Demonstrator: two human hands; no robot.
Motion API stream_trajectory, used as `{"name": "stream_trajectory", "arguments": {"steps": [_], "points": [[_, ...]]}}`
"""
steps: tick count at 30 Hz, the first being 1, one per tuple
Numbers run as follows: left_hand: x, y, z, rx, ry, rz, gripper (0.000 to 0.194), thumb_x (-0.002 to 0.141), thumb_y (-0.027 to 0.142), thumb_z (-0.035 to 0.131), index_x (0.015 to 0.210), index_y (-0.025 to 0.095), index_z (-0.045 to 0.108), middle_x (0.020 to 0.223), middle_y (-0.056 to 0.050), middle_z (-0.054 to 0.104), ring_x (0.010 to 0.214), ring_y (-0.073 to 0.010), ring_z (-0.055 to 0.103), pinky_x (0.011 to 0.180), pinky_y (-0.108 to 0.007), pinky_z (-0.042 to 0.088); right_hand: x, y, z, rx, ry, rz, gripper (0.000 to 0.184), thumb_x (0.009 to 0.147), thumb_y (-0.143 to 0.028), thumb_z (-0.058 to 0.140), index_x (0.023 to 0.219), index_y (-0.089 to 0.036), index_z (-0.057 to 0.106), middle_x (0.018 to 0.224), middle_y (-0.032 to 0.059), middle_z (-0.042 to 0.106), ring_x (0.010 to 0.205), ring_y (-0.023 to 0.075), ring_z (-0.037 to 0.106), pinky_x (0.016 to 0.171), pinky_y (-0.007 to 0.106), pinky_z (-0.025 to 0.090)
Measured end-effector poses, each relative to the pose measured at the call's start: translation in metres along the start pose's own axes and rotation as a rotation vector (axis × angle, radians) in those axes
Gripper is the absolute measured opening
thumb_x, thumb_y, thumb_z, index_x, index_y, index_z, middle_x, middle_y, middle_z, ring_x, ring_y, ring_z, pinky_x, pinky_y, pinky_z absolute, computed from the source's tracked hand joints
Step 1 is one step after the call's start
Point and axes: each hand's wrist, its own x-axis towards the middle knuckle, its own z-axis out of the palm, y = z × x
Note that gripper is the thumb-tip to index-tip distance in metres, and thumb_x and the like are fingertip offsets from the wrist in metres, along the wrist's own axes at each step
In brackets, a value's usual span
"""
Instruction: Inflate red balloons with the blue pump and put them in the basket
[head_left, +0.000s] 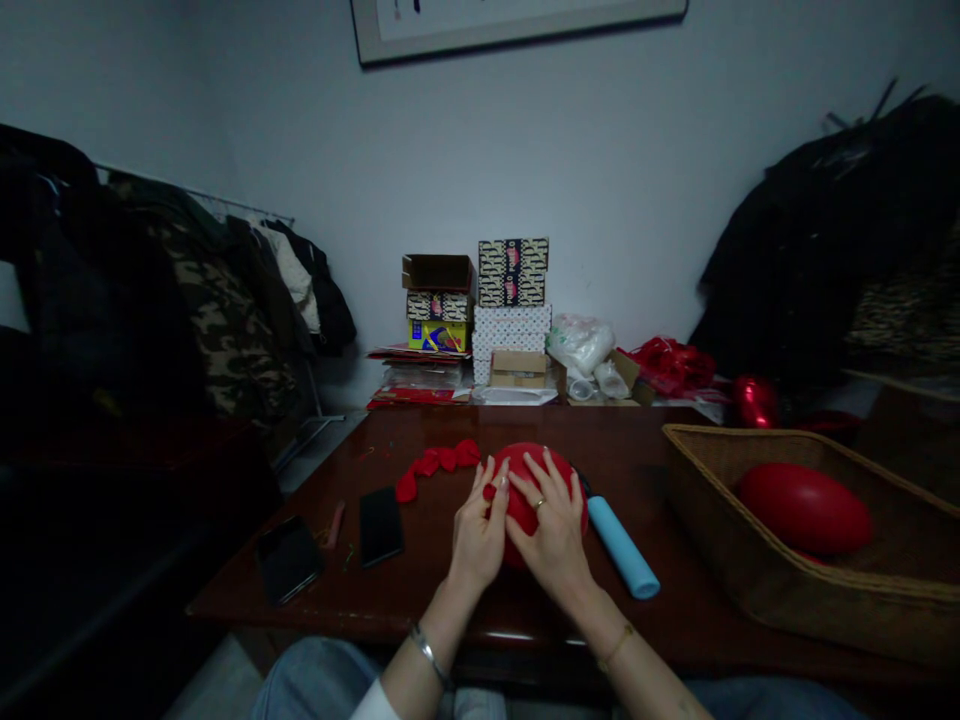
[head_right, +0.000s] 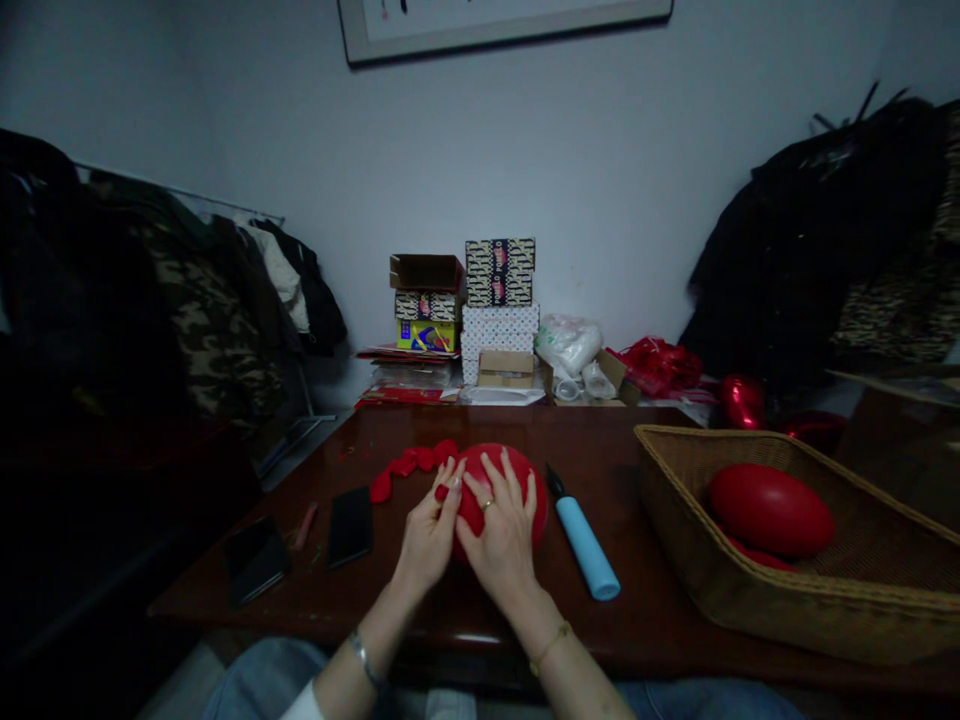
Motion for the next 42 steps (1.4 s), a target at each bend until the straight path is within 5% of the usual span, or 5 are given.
{"name": "stream_trajectory", "arguments": {"steps": [5,15,24,31,42], "points": [[-0.006,0.005,0.006,-0.031,-0.010,-0.034,0.041,0.090,0.036,0.039,0.128,0.025,0.050,0.141,-0.001,0.036,0.134,-0.0185,0.021,0.111,-0.038,0.019,0.001,-0.001,0.007,0.018,0.069,0.068,0.015,0.080,-0.027,0.053,0.088,-0.028,0.066,0.117,0.0021,0.060,0.121,0.0258,0.041,0.101,0.062,0.012],[-0.005,0.007,-0.002,-0.330,-0.068,-0.216,0.039,0.087,0.037,0.044,0.118,0.018,0.059,0.130,-0.005,0.050,0.128,-0.0209,0.036,0.110,-0.038,0.022,-0.001,-0.005,-0.004,0.270,-0.022,0.182,0.009,0.078,-0.034,0.059,0.080,-0.035,0.068,0.114,-0.0036,0.062,0.124,0.0270,0.035,0.100,0.065,0.008],[0.000,0.002,-0.009,-0.321,-0.064,-0.267,0.043,0.088,0.041,0.043,0.122,0.019,0.055,0.133,-0.004,0.047,0.131,-0.0207,0.028,0.110,-0.038,0.018,0.002,0.016,-0.013,0.444,-0.035,0.227,0.022,0.084,-0.040,0.051,0.089,-0.027,0.067,0.118,0.0049,0.060,0.123,0.0213,0.039,0.099,0.047,0.033],[0.011,0.013,-0.007,0.043,-0.150,0.022,0.040,0.090,0.039,0.038,0.128,0.029,0.048,0.145,0.000,0.030,0.136,-0.0189,0.013,0.110,-0.041,0.016,0.001,0.028,-0.027,-0.103,-0.252,0.042,0.115,0.055,-0.062,0.069,0.143,-0.020,0.007,0.149,0.0139,0.012,0.135,0.0333,-0.001,0.099,0.067,0.009],[0.023,0.025,0.010,0.502,-0.244,0.388,0.040,0.092,0.033,0.034,0.131,0.032,0.044,0.146,-0.004,0.029,0.136,-0.0229,0.015,0.105,-0.053,0.026,0.005,0.044,-0.051,-0.567,-0.160,-0.034,0.103,0.064,-0.069,0.057,0.142,-0.016,0.014,0.149,0.0171,0.006,0.134,0.0394,-0.002,0.098,0.067,0.000]]}}
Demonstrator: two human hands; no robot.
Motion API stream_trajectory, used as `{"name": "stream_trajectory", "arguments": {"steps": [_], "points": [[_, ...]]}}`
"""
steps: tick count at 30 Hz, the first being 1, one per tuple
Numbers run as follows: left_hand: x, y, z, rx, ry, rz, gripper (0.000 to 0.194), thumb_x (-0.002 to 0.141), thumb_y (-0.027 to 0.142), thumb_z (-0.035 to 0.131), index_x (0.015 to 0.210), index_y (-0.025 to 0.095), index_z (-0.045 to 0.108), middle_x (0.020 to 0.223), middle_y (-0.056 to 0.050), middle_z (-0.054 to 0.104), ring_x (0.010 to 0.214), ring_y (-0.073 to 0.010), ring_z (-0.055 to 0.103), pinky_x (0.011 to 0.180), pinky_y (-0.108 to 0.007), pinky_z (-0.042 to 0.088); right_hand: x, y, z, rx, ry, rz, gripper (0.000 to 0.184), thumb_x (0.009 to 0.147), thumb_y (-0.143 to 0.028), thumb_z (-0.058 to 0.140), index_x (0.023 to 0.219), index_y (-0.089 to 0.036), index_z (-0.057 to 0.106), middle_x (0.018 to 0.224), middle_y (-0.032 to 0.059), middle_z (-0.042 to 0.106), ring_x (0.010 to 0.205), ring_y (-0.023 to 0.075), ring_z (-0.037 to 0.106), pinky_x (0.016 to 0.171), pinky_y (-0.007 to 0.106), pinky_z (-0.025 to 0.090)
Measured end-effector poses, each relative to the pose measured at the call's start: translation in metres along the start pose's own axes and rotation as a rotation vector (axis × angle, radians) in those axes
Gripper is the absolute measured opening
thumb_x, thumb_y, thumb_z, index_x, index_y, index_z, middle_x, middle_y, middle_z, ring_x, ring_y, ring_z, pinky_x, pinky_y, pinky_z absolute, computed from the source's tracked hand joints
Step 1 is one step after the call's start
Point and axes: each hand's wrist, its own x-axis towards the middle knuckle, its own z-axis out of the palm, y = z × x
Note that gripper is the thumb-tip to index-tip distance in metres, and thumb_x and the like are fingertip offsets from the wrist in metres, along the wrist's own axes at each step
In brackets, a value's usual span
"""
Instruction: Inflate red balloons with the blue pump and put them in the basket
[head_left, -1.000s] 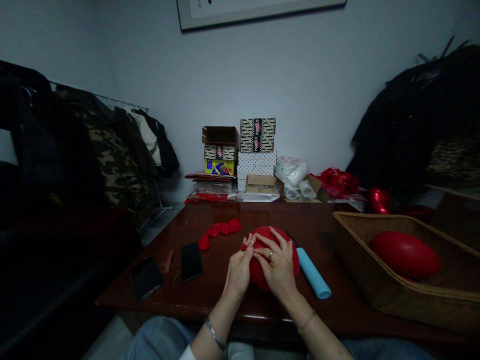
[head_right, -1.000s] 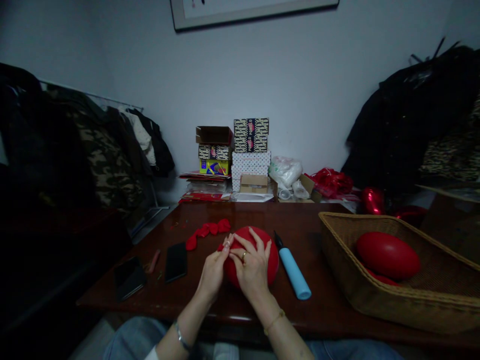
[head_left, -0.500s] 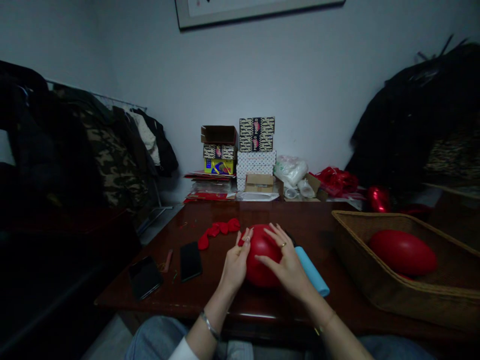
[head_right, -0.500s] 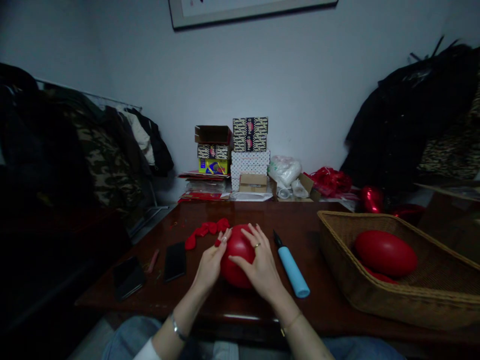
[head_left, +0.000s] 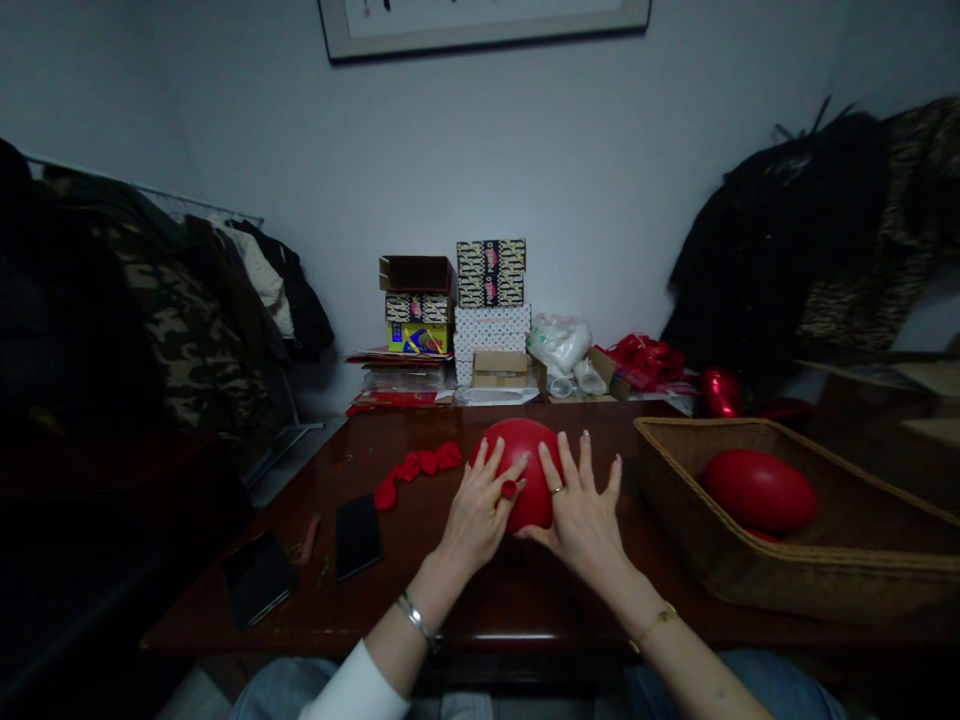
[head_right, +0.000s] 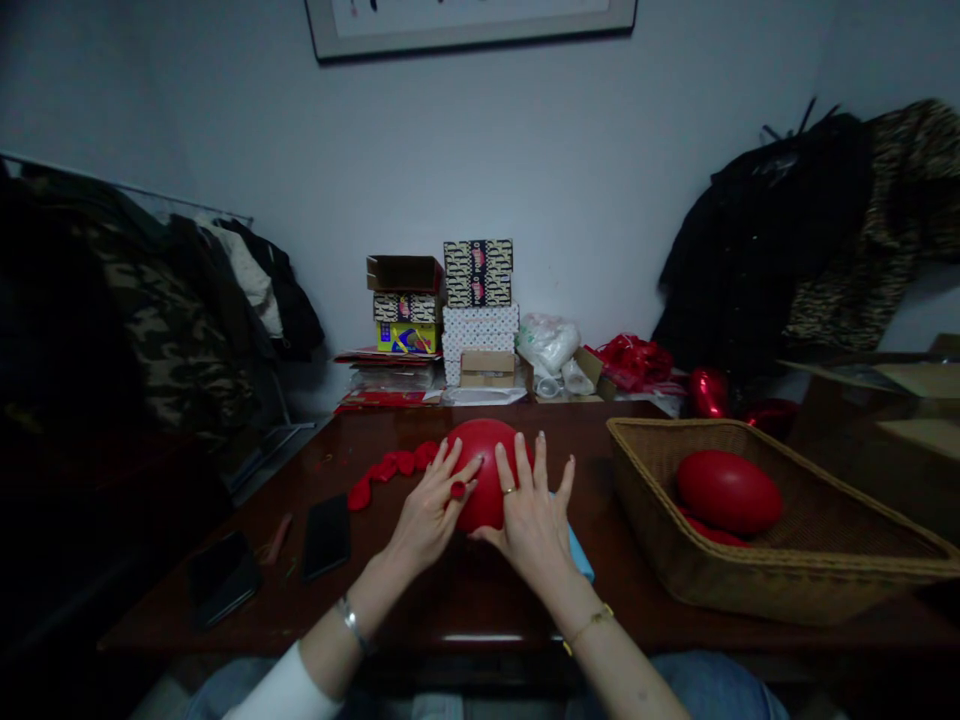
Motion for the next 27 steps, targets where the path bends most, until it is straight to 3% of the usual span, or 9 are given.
{"name": "stream_trajectory", "arguments": {"steps": [13,27], "points": [[0.032,0.022,0.030,0.082,-0.035,0.136,0.044,0.090,0.021,0.039,0.133,0.032,0.040,0.148,-0.005,0.025,0.136,-0.0252,0.014,0.102,-0.057,0.027,-0.006,0.045,-0.012,-0.109,-0.010,0.068,0.105,0.063,-0.071,0.056,0.142,-0.017,0.013,0.149,0.0160,0.004,0.134,0.0398,-0.003,0.097,0.067,-0.001],[0.083,0.072,0.064,-0.007,0.014,0.292,0.043,0.090,0.023,0.037,0.133,0.030,0.041,0.147,-0.006,0.026,0.136,-0.0262,0.015,0.102,-0.054,0.031,-0.011,0.106,-0.035,-0.213,0.042,0.191,0.102,0.066,-0.071,0.052,0.142,-0.014,0.014,0.149,0.0157,0.003,0.134,0.0388,-0.005,0.097,0.067,-0.002]]}}
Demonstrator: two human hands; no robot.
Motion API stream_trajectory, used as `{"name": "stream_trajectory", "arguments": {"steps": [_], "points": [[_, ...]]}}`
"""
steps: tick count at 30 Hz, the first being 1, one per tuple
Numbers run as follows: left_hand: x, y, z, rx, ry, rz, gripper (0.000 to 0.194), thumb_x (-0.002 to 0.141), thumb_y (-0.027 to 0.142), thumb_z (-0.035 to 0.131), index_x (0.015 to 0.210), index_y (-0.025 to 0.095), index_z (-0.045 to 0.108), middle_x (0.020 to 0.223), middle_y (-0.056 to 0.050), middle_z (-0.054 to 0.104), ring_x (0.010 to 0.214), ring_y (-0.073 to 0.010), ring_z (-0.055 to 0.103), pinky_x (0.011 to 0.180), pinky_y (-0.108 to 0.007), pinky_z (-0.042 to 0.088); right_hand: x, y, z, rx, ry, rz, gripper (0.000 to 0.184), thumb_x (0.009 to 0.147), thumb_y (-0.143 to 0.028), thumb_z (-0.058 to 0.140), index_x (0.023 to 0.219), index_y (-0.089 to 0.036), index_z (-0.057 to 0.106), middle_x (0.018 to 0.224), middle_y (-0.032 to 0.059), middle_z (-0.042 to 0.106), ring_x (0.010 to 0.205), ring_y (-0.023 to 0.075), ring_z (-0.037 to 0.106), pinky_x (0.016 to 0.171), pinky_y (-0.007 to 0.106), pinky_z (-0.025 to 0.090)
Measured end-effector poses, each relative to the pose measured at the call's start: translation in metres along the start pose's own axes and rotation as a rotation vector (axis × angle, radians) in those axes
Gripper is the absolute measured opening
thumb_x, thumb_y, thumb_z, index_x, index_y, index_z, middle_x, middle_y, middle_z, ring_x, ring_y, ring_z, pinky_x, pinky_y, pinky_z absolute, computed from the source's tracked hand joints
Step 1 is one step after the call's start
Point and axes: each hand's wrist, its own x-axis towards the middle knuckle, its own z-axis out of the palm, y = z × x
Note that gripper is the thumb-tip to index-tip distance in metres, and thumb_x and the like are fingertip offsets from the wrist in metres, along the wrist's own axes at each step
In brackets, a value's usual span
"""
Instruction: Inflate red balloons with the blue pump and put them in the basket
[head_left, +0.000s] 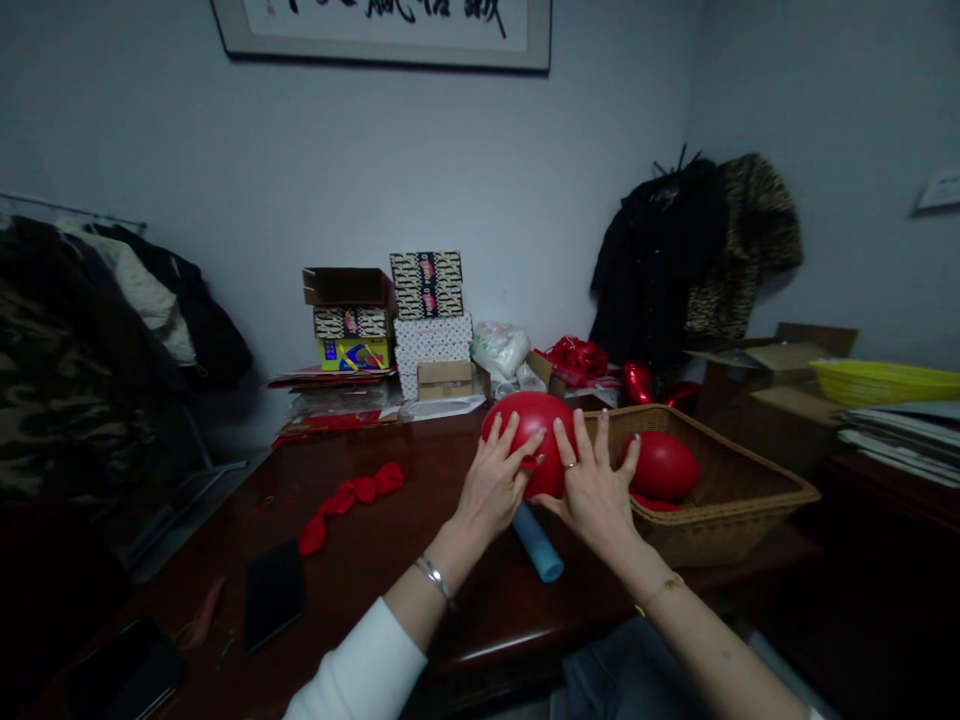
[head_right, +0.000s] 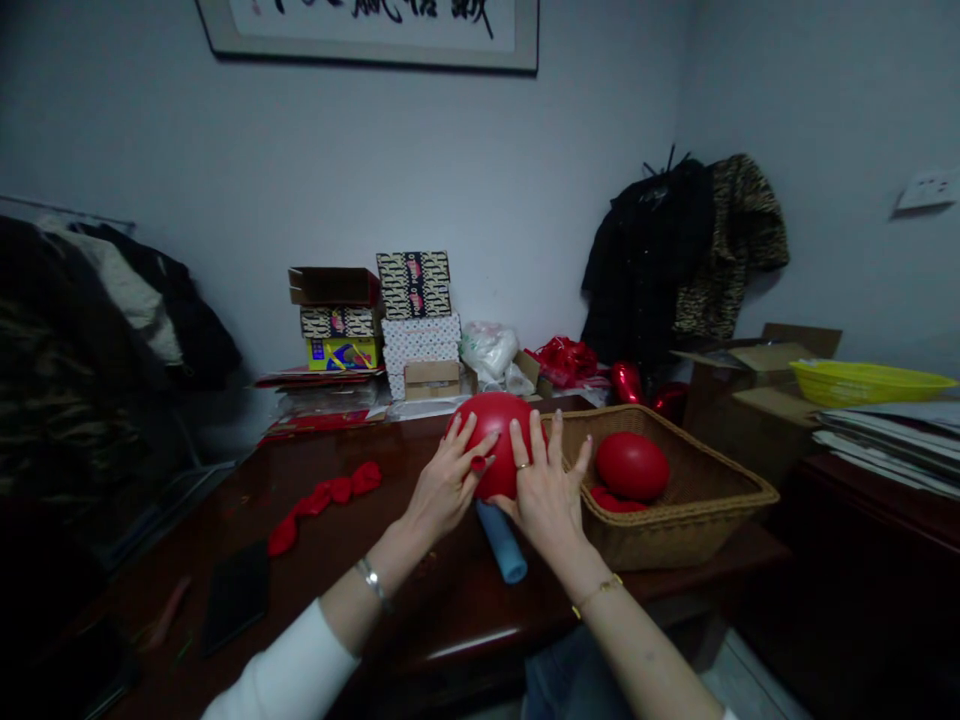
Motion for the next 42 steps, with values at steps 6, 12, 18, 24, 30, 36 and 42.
{"name": "stream_trajectory", "arguments": {"steps": [6,12,18,24,30,36,42], "points": [[0.031,0.021,0.016,-0.019,0.009,0.052,0.045,0.089,0.020,0.039,0.133,0.031,0.041,0.148,-0.004,0.025,0.136,-0.0267,0.013,0.103,-0.054,0.029,0.005,0.033,-0.005,-0.065,0.016,0.068,0.107,0.064,-0.068,0.058,0.143,-0.016,0.007,0.150,0.0151,0.001,0.133,0.0392,-0.007,0.096,0.068,-0.003],[0.058,0.043,0.033,-0.038,0.003,0.087,0.045,0.089,0.019,0.040,0.132,0.031,0.042,0.148,-0.005,0.024,0.136,-0.0268,0.014,0.104,-0.055,0.026,0.006,0.066,-0.008,-0.119,0.030,0.116,0.105,0.067,-0.064,0.058,0.143,-0.015,0.004,0.150,0.0158,0.000,0.133,0.0389,-0.009,0.096,0.068,-0.004],[0.076,0.059,0.055,-0.070,0.010,0.123,0.044,0.089,0.021,0.039,0.132,0.030,0.041,0.148,-0.005,0.025,0.137,-0.0271,0.013,0.104,-0.055,0.025,0.002,0.092,-0.007,-0.179,0.026,0.161,0.102,0.068,-0.062,0.058,0.143,-0.014,0.008,0.149,0.0168,0.002,0.133,0.0384,-0.007,0.097,0.067,-0.004],[0.089,0.074,0.074,-0.096,0.001,0.141,0.044,0.088,0.020,0.041,0.131,0.030,0.043,0.147,-0.005,0.027,0.136,-0.0282,0.014,0.103,-0.057,0.025,-0.002,0.114,0.000,-0.206,0.042,0.202,0.101,0.069,-0.060,0.058,0.143,-0.014,0.006,0.149,0.0173,0.003,0.133,0.0381,-0.007,0.096,0.067,-0.002],[0.099,0.082,0.093,-0.106,-0.022,0.158,0.046,0.086,0.017,0.043,0.130,0.029,0.044,0.148,-0.006,0.026,0.135,-0.0284,0.017,0.104,-0.057,0.024,-0.007,0.129,0.006,-0.246,0.031,0.226,0.097,0.071,-0.057,0.058,0.142,-0.015,0.008,0.149,0.0170,0.004,0.134,0.0384,-0.006,0.096,0.067,-0.002],[0.102,0.085,0.115,-0.109,-0.063,0.165,0.049,0.084,0.016,0.045,0.130,0.030,0.043,0.147,-0.005,0.027,0.136,-0.0290,0.016,0.103,-0.059,0.024,-0.011,0.144,0.016,-0.311,-0.028,0.252,0.096,0.068,-0.055,0.064,0.142,-0.018,0.015,0.149,0.0153,0.007,0.134,0.0366,-0.007,0.098,0.066,-0.002],[0.100,0.085,0.132,-0.093,-0.063,0.169,0.048,0.084,0.016,0.046,0.131,0.029,0.043,0.145,-0.008,0.030,0.136,-0.0284,0.015,0.103,-0.058,0.023,-0.017,0.156,0.028,-0.322,-0.102,0.248,0.097,0.066,-0.053,0.067,0.142,-0.023,0.014,0.149,0.0142,0.010,0.134,0.0365,-0.007,0.097,0.068,0.001]]}}
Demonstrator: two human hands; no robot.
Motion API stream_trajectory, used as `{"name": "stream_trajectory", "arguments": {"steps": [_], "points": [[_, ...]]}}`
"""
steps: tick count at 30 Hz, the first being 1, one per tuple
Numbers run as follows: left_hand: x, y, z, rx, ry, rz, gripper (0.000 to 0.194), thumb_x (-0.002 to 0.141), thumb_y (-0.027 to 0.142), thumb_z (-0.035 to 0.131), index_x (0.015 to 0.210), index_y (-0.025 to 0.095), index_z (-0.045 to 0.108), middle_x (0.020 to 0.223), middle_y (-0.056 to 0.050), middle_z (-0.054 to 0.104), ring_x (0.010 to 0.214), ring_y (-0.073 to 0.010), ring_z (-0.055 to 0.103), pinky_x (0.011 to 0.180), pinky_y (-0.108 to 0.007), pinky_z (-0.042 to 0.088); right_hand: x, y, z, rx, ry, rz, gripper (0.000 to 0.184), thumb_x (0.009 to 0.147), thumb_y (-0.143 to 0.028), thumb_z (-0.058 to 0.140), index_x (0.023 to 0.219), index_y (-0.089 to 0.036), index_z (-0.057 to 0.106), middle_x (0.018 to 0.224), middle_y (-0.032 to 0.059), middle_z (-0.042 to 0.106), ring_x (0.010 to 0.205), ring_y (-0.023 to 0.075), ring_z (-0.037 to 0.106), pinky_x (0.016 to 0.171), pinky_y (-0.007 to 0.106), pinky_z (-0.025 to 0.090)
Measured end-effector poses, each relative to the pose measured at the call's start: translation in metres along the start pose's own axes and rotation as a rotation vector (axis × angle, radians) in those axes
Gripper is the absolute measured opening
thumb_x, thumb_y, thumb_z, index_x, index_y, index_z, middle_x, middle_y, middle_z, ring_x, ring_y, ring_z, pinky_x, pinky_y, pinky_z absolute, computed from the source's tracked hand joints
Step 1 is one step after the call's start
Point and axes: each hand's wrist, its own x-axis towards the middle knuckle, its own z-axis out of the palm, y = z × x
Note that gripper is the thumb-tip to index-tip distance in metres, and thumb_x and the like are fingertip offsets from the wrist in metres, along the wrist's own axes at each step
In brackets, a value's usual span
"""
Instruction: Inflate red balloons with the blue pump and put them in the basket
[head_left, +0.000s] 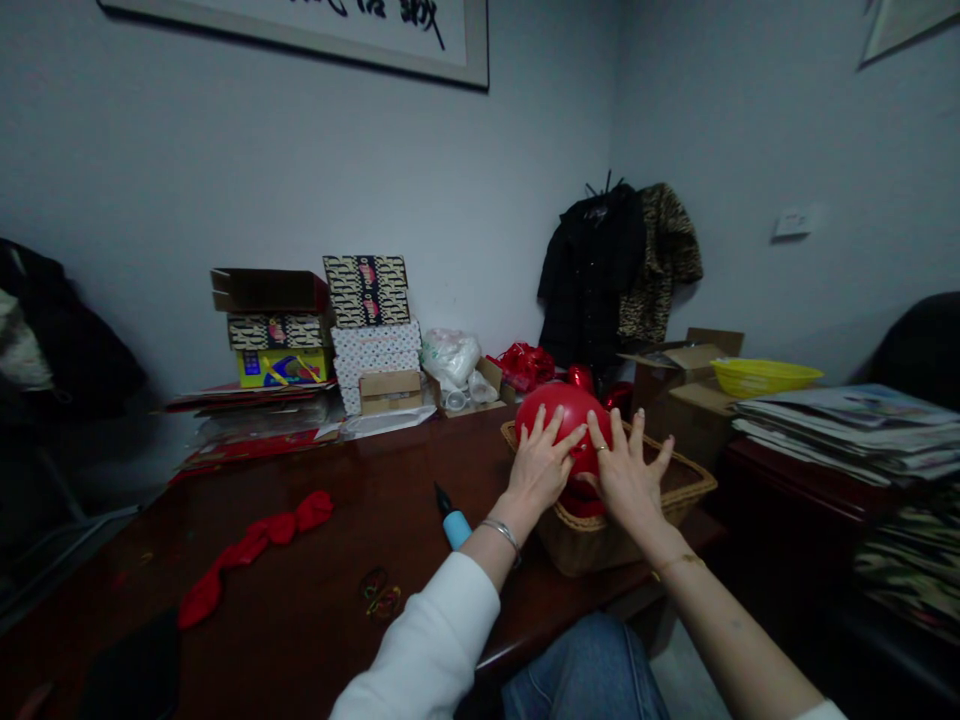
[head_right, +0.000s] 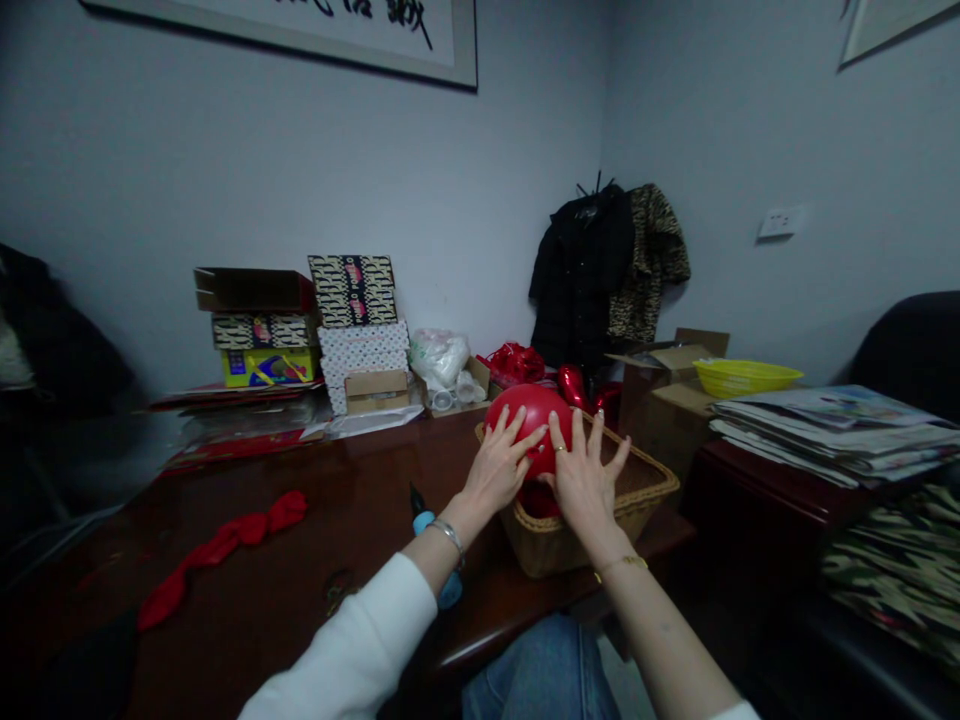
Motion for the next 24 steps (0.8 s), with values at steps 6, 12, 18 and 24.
{"name": "stream_trajectory", "arguments": {"steps": [6,12,18,24], "points": [[0.000,0.000,0.012,0.009,-0.019,-0.003,0.048,0.085,0.017,0.046,0.131,0.031,0.044,0.144,-0.008,0.033,0.136,-0.0284,0.015,0.101,-0.061,0.025,-0.003,0.013,0.010,0.001,-0.067,-0.013,0.085,0.074,-0.044,0.060,0.142,-0.029,0.013,0.150,0.0106,0.009,0.134,0.0372,-0.006,0.096,0.069,0.003],[-0.005,0.001,0.022,0.009,-0.045,-0.010,0.046,0.084,0.017,0.049,0.127,0.031,0.047,0.144,-0.007,0.032,0.135,-0.0299,0.017,0.101,-0.062,0.024,-0.002,0.020,0.007,0.033,-0.104,0.036,0.067,0.079,-0.026,0.049,0.140,-0.030,0.021,0.150,0.0092,0.012,0.134,0.0356,-0.004,0.095,0.069,0.006],[-0.013,0.002,0.027,0.010,-0.088,0.007,0.043,0.081,0.018,0.054,0.123,0.029,0.052,0.144,-0.007,0.033,0.135,-0.0298,0.015,0.101,-0.063,0.024,0.005,0.013,0.006,0.087,-0.091,0.123,0.048,0.092,-0.038,0.022,0.139,-0.026,0.028,0.148,0.0088,0.020,0.135,0.0324,0.000,0.096,0.067,0.012],[-0.017,0.004,0.027,0.004,-0.084,0.028,0.038,0.079,0.022,0.056,0.117,0.026,0.058,0.144,-0.006,0.033,0.136,-0.0297,0.015,0.103,-0.062,0.020,0.014,0.005,0.009,0.154,-0.142,0.129,0.048,0.093,-0.044,0.012,0.138,-0.033,0.027,0.147,0.0041,0.024,0.135,0.0321,0.006,0.095,0.068,0.013]]}}
